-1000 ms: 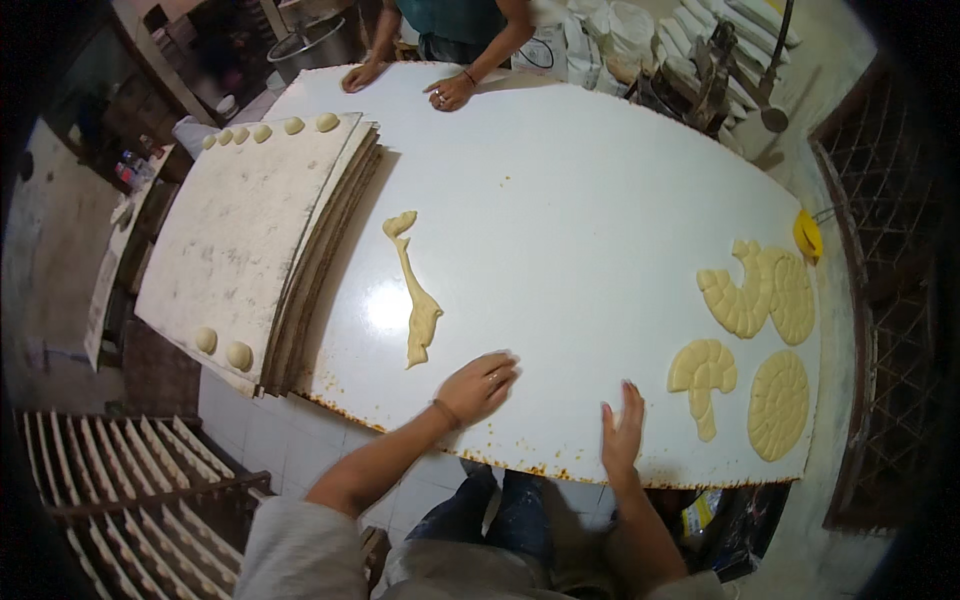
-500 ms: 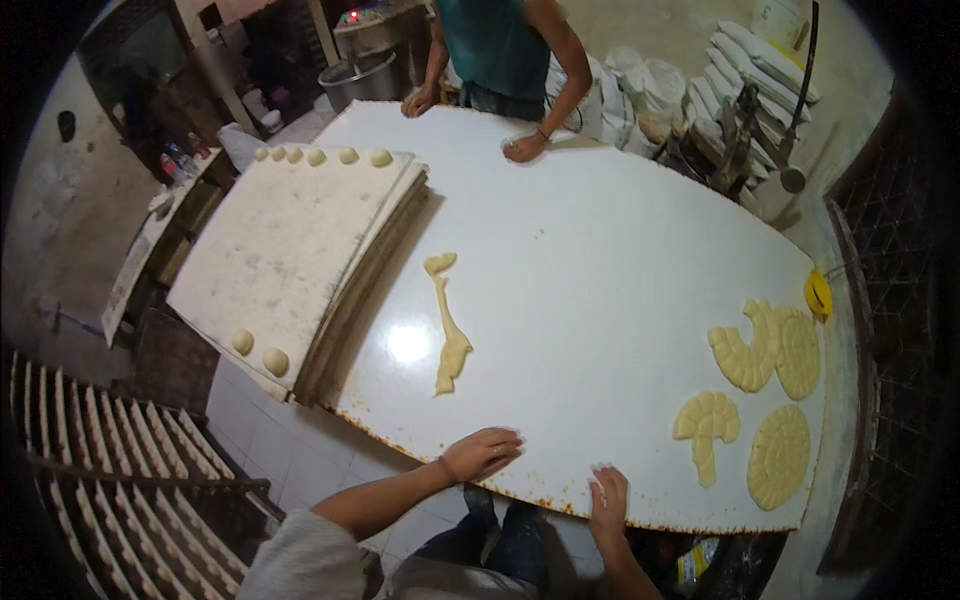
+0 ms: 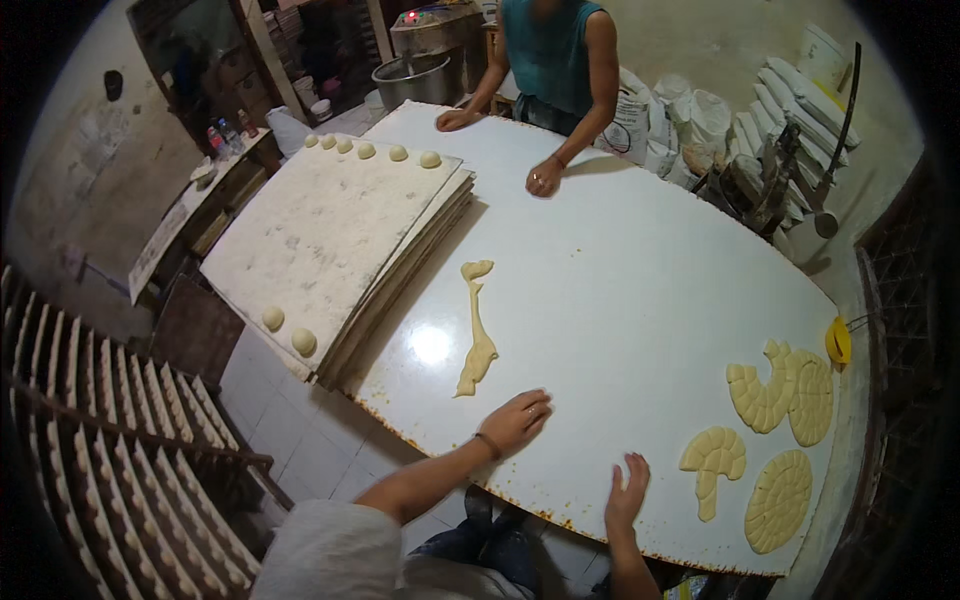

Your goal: The person shapes dough by hand into small rounds and larger flat patterned shapes on a floured work table.

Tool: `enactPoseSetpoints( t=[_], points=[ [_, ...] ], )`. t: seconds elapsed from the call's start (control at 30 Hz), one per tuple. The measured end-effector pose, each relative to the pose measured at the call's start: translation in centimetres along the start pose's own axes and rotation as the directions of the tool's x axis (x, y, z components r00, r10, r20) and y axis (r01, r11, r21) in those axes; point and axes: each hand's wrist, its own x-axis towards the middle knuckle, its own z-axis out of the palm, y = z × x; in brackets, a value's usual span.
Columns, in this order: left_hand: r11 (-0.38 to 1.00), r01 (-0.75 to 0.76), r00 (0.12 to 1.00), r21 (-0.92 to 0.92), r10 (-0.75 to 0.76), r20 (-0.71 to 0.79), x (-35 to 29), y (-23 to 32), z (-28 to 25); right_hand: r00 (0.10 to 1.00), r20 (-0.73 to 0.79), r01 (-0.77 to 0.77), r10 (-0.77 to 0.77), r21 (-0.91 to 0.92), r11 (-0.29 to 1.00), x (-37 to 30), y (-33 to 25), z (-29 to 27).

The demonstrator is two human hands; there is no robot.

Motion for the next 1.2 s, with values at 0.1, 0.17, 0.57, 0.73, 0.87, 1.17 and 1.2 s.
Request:
enactPoseSetpoints(
  t=[0.1,0.17,0.57,0.73,0.87,1.17,1.2],
  points=[
    [0.99,-0.142,0.988,-0.024,0.143,0.051,-2.1,-0.2,2.4,0.979,0.097,0.187,-0.182,-0.05,0.981,-3.3,1.0,0.5],
    [0.981,-0.189,0.966,-0.051,0.195,0.168,-6.3,-2.6,-0.4,0.956,0.284,0.082,-0.068,-0.039,0.996,-6.0,4.0,-2.1],
    [0.796,0.479,0.814,-0.37,-0.561,-0.152,-10.0,1.9,-2.1,0.975,0.156,-0.174,0.158,0.101,0.979,-7.0,3.0,-2.0],
    [0.219,0.519,0.712,-0.826,-0.646,0.276,-9.0,1.6,-11.2,0.943,0.27,-0.285,0.195,0.352,0.891,-6.3,9.2,-1.7],
    [0.454,0.51,0.553,-0.731,-0.824,-0.126,-9.8,-5.9,-34.6,0.701,0.524,-0.71,0.484,0.454,0.538,-1.5,-15.3,-1.3],
    [0.618,0.778,0.489,0.115,-0.479,-0.729,-16.4,-36.9,-60.6,0.756,0.654,-0.315,-0.026,0.398,0.862,8.3,-43.7,16.1],
    [0.605,0.787,0.519,0.124,-0.539,-0.664,-15.0,-36.6,-60.3,0.727,0.683,-0.308,-0.068,0.414,0.857,9.4,-47.4,18.2]
  ],
)
